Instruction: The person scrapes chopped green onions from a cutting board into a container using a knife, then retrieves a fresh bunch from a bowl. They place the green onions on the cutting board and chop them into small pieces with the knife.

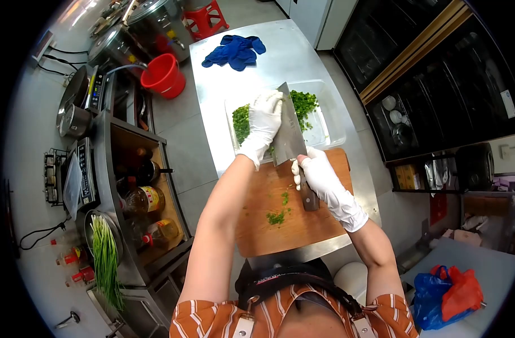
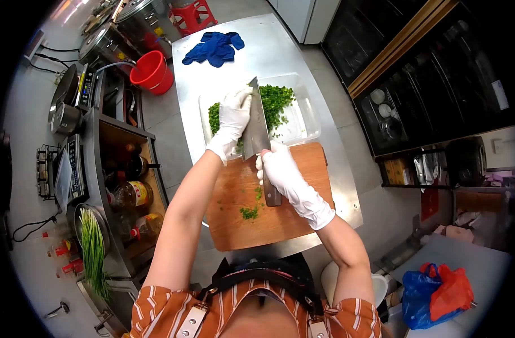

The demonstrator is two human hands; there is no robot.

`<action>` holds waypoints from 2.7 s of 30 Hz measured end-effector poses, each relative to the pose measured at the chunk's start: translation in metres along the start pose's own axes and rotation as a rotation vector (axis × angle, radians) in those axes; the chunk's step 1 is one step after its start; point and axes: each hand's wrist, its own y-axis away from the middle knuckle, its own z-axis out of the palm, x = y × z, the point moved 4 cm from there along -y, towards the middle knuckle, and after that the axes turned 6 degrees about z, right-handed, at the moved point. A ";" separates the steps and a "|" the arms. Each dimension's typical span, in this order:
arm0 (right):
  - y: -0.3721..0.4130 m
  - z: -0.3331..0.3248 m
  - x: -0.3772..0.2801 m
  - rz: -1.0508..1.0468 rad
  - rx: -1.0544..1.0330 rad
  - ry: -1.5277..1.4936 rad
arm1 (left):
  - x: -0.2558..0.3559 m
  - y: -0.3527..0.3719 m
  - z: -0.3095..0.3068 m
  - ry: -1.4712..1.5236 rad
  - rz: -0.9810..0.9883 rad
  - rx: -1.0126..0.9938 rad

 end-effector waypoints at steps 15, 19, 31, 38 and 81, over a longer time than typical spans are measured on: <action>-0.002 -0.025 -0.001 -0.061 0.017 -0.102 | 0.048 0.004 -0.014 -0.141 0.084 -0.125; 0.017 -0.033 0.003 -0.060 0.023 -0.109 | -0.005 0.019 -0.004 -0.453 -0.039 -0.323; 0.113 -0.146 0.177 -0.058 0.093 -0.242 | 0.109 0.149 -0.054 0.297 -0.290 -0.315; 0.078 -0.155 0.217 0.016 0.100 -0.256 | 0.100 0.170 0.003 0.190 -0.414 -0.255; 0.070 -0.087 0.068 -0.170 -0.055 -0.131 | 0.052 0.013 0.010 -0.108 -0.046 -0.003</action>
